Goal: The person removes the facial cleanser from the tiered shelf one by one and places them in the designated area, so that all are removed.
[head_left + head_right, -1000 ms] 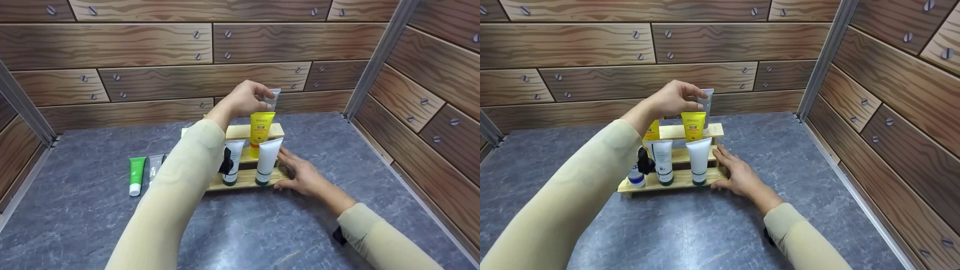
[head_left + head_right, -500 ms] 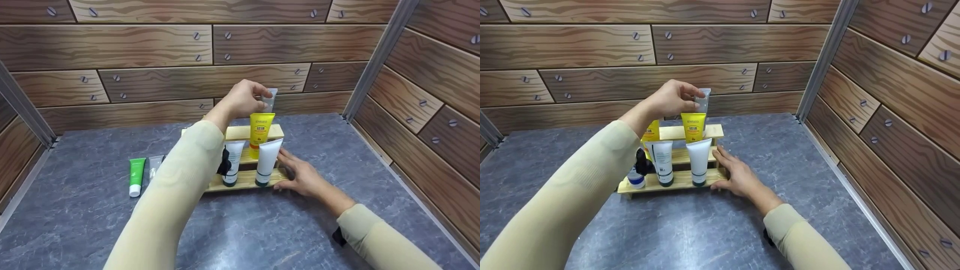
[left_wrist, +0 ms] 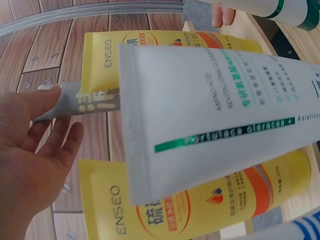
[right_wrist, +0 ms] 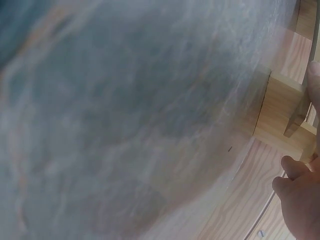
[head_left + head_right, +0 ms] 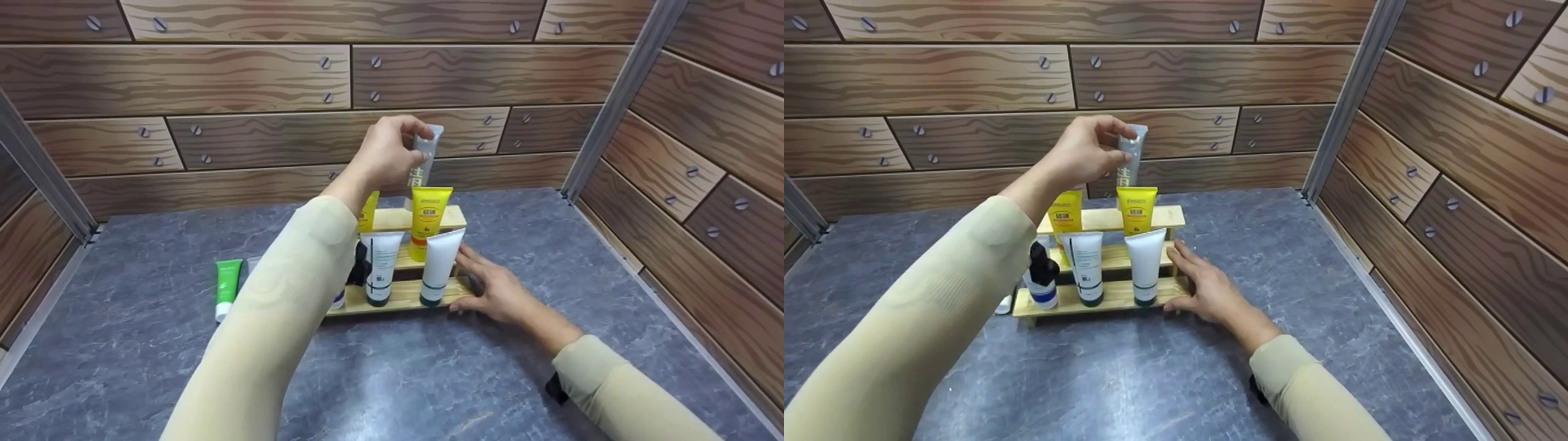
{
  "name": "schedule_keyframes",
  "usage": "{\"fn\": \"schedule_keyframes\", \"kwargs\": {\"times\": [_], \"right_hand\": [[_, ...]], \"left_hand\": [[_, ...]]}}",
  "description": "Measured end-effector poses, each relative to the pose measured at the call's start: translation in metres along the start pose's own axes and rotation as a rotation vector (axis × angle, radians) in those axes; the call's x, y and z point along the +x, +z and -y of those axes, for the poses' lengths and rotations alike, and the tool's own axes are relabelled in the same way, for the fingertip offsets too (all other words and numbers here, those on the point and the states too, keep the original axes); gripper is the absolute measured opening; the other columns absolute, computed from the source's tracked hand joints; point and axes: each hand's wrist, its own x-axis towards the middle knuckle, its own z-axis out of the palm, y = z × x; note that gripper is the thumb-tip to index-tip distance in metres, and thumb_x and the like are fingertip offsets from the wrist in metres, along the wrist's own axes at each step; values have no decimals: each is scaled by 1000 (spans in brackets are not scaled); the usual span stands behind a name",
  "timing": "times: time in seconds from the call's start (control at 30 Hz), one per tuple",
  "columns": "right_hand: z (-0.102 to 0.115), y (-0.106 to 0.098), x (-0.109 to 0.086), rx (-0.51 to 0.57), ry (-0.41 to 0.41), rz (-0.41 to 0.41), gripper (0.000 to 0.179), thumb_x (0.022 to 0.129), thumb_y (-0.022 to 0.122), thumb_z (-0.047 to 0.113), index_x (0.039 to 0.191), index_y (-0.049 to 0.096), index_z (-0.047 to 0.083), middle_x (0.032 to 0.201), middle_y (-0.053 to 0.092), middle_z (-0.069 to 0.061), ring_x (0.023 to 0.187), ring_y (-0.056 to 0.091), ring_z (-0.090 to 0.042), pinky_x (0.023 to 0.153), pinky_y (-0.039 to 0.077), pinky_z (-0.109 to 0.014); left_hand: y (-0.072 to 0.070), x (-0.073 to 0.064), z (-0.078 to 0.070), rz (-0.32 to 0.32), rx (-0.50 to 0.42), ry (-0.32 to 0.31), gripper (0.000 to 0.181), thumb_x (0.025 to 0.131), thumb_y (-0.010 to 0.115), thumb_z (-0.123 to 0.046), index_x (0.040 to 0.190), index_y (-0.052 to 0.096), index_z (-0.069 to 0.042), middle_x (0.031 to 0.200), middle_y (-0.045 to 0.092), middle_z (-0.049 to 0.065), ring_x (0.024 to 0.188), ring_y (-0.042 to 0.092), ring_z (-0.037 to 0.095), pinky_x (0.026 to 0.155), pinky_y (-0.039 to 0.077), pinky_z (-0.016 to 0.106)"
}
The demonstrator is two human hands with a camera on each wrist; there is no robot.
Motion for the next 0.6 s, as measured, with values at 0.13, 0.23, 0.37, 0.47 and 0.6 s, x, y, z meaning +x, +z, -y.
{"fn": "schedule_keyframes", "kwargs": {"times": [0.13,0.23,0.37,0.47,0.6], "right_hand": [[0,1,1,3,-1,4,104,80,91,45,163,39,11,171,26,-15,149,39,-47,118,32,-65],[0,2,1,-1,5,6,104,80,91,45,163,40,11,171,27,-14,149,39,-47,118,32,-65],[-1,2,1,-8,6,5,103,80,91,45,162,40,10,171,27,-14,149,38,-47,118,32,-65],[-1,1,1,-6,8,3,103,80,92,44,162,40,10,171,27,-14,149,38,-47,118,32,-66],[0,-1,1,-4,9,-2,102,80,92,43,162,41,10,171,27,-14,150,38,-46,118,31,-65]], "left_hand": [[-8,-1,-2,-53,6,25,25,103,67,0,123,69,-15,126,68,4,114,64,16,94,57,33],[-15,-2,-4,-82,12,40,26,102,66,2,123,68,-13,127,68,6,114,65,16,95,57,32],[-25,-4,-8,-111,18,65,26,101,66,3,123,68,-11,128,67,6,114,64,16,94,57,30],[-34,-7,-13,-125,18,82,26,101,67,3,122,68,-11,126,68,6,112,65,16,93,57,29],[-46,-10,-22,-144,1,99,26,100,69,3,122,68,-10,125,69,8,113,66,17,93,57,30]]}}
